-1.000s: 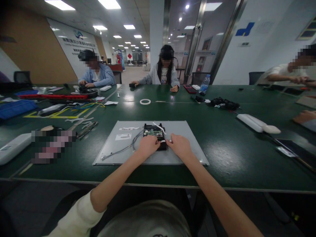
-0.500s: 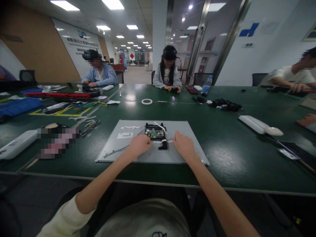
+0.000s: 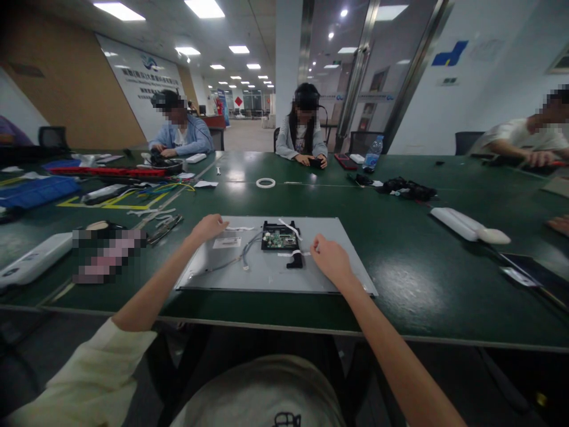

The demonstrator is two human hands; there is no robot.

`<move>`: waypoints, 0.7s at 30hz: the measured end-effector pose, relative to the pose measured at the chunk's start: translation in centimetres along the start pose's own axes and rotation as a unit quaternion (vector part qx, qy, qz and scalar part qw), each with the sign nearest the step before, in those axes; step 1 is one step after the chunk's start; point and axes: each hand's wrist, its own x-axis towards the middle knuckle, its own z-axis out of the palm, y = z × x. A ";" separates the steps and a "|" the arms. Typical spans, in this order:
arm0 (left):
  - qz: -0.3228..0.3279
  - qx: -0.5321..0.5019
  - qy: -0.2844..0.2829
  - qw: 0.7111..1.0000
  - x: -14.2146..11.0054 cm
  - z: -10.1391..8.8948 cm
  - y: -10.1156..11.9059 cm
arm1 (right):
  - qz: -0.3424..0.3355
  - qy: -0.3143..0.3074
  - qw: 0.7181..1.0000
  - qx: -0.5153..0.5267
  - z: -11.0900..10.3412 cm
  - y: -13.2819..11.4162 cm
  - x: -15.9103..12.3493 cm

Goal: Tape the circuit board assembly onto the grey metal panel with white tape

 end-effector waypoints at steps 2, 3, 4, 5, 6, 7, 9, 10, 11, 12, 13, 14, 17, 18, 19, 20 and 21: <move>0.001 -0.008 0.002 1.000 0.2 0.9 0.0 | -0.003 0.000 1.000 0.009 0.0 0.0 0.0; 0.002 -0.012 0.003 1.000 0.3 1.2 0.0 | -0.003 0.001 1.000 0.013 0.0 0.0 0.0; 0.003 -0.017 0.004 1.000 0.5 1.5 0.1 | -0.003 0.002 1.000 0.019 -0.1 -0.1 -0.1; 0.003 -0.022 0.003 1.000 0.6 1.8 0.1 | -0.003 0.003 1.000 0.026 -0.2 -0.1 -0.1; 0.003 -0.026 0.001 1.000 0.7 2.0 0.1 | -0.003 0.003 0.999 0.034 -0.2 -0.2 -0.1; 0.002 -0.030 0.000 1.000 0.7 2.2 0.0 | -0.003 0.001 0.999 0.041 -0.3 -0.2 -0.1; 0.001 -0.038 0.000 0.999 0.6 2.5 -0.1 | -0.004 -0.002 0.999 0.050 -0.4 -0.3 -0.1; 0.001 -0.041 0.004 0.999 0.5 2.7 -0.1 | -0.005 -0.003 0.999 0.053 -0.4 -0.3 -0.1; 0.001 -0.044 0.011 0.999 0.3 2.8 -0.1 | -0.007 -0.002 0.998 0.054 -0.4 -0.3 -0.1; 0.000 -0.045 0.021 0.999 0.1 2.8 0.0 | -0.010 0.000 0.998 0.057 -0.4 -0.3 -0.1; 0.003 -0.046 0.033 0.998 -0.1 2.9 0.1 | -0.013 0.001 0.998 0.059 -0.4 -0.2 -0.1; 0.016 -0.050 0.046 0.998 -0.2 3.0 0.3 | -0.014 0.003 0.998 0.060 -0.4 -0.2 -0.1; 0.109 -0.071 0.063 0.989 -0.5 3.2 0.8 | -0.017 0.003 0.998 0.060 -0.4 -0.2 0.0; 0.142 -0.080 0.061 0.985 -0.4 3.4 1.0 | -0.018 0.002 0.998 0.060 -0.5 -0.2 0.0; 0.166 -0.089 0.057 0.980 -0.2 3.5 1.1 | -0.018 0.001 0.998 0.061 -0.5 -0.2 0.0; 0.178 -0.103 0.053 0.977 0.0 3.7 1.2 | -0.020 0.000 0.998 0.063 -0.5 -0.2 0.0; 0.184 -0.119 0.052 0.974 0.2 3.8 1.2 | -0.021 -0.001 0.998 0.065 -0.5 -0.2 0.0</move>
